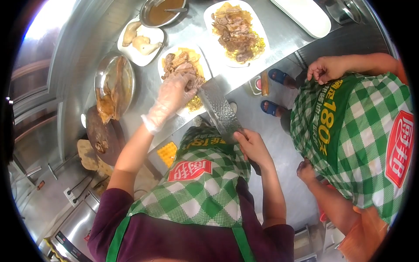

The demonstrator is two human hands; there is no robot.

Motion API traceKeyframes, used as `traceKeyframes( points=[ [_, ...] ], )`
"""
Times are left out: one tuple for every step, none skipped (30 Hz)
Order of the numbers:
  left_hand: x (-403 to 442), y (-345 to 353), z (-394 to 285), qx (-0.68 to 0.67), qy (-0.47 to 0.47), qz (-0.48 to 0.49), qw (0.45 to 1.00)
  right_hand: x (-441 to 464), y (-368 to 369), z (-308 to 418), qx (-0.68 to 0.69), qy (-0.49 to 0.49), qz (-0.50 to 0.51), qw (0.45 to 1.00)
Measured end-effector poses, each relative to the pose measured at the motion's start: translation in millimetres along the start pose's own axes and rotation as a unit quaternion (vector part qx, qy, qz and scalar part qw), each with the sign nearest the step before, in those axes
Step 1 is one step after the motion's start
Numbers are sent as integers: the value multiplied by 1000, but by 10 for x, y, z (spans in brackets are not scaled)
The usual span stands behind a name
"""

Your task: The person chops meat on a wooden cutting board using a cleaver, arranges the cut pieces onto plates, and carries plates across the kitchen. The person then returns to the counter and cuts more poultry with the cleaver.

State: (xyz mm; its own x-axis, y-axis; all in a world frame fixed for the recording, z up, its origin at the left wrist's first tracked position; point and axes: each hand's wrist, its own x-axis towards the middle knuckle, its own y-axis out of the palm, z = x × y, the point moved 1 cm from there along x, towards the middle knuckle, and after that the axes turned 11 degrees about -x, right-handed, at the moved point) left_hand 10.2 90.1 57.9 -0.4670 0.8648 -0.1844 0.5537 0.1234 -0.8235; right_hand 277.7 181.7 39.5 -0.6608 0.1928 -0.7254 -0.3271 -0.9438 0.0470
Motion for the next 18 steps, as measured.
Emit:
traceKeyframes(
  points=[
    [-1, 4, -18, 2, -20, 4, 1000, 1, 2, 4, -1, -1, 1, 1000],
    [-5, 7, -23, 10, -27, 6, 1000, 1, 10, 16, 2, 0, 1, 1000],
    [-3, 11, -31, 17, -35, 9, 999, -5, 8, 36, 4, 3, 1, 1000],
    [-4, 11, -29, 25, -43, 12, 999, -6, 10, 49, 7, 5, 0, 1000],
    [0, 12, -17, 24, -43, 20, 999, -3, 11, 45, 5, 3, 0, 1000],
    [5, 17, -1, 23, -43, 27, 998, 1, 7, 31, 2, 1, 0, 1000],
    [8, 16, 8, 21, -43, 34, 998, 4, 5, 24, -2, -1, 0, 1000],
    [0, 2, 5, 17, -37, 38, 998, 5, 5, 26, -4, -2, 0, 1000],
    [-15, -19, 4, 12, -30, 42, 999, 6, 10, 26, -6, -4, 0, 1000],
    [-23, -35, 3, 8, -23, 46, 999, 5, 7, 31, -8, -4, -1, 1000],
    [-33, -24, 28, 16, 9, 19, 1000, 5, 11, 53, -11, -12, -4, 1000],
    [-43, 8, 68, 24, 41, -9, 999, 9, 18, 91, -14, -20, -7, 1000],
    [-49, 27, 92, 32, 73, -37, 996, 14, 22, 118, -17, -27, -11, 999],
    [-62, 39, 107, 39, 80, -53, 995, 24, 23, 131, -22, -31, -13, 999],
    [-81, 36, 101, 47, 86, -70, 993, 39, 23, 144, -26, -35, -14, 999],
    [-103, 25, 96, 56, 93, -87, 990, 47, 24, 154, -31, -40, -16, 999],
    [-120, 5, 93, 26, 79, -72, 994, 47, 18, 167, -31, -36, -14, 999],
    [-139, -24, 95, -4, 65, -57, 996, 44, 14, 179, -32, -33, -12, 999]
  ],
)
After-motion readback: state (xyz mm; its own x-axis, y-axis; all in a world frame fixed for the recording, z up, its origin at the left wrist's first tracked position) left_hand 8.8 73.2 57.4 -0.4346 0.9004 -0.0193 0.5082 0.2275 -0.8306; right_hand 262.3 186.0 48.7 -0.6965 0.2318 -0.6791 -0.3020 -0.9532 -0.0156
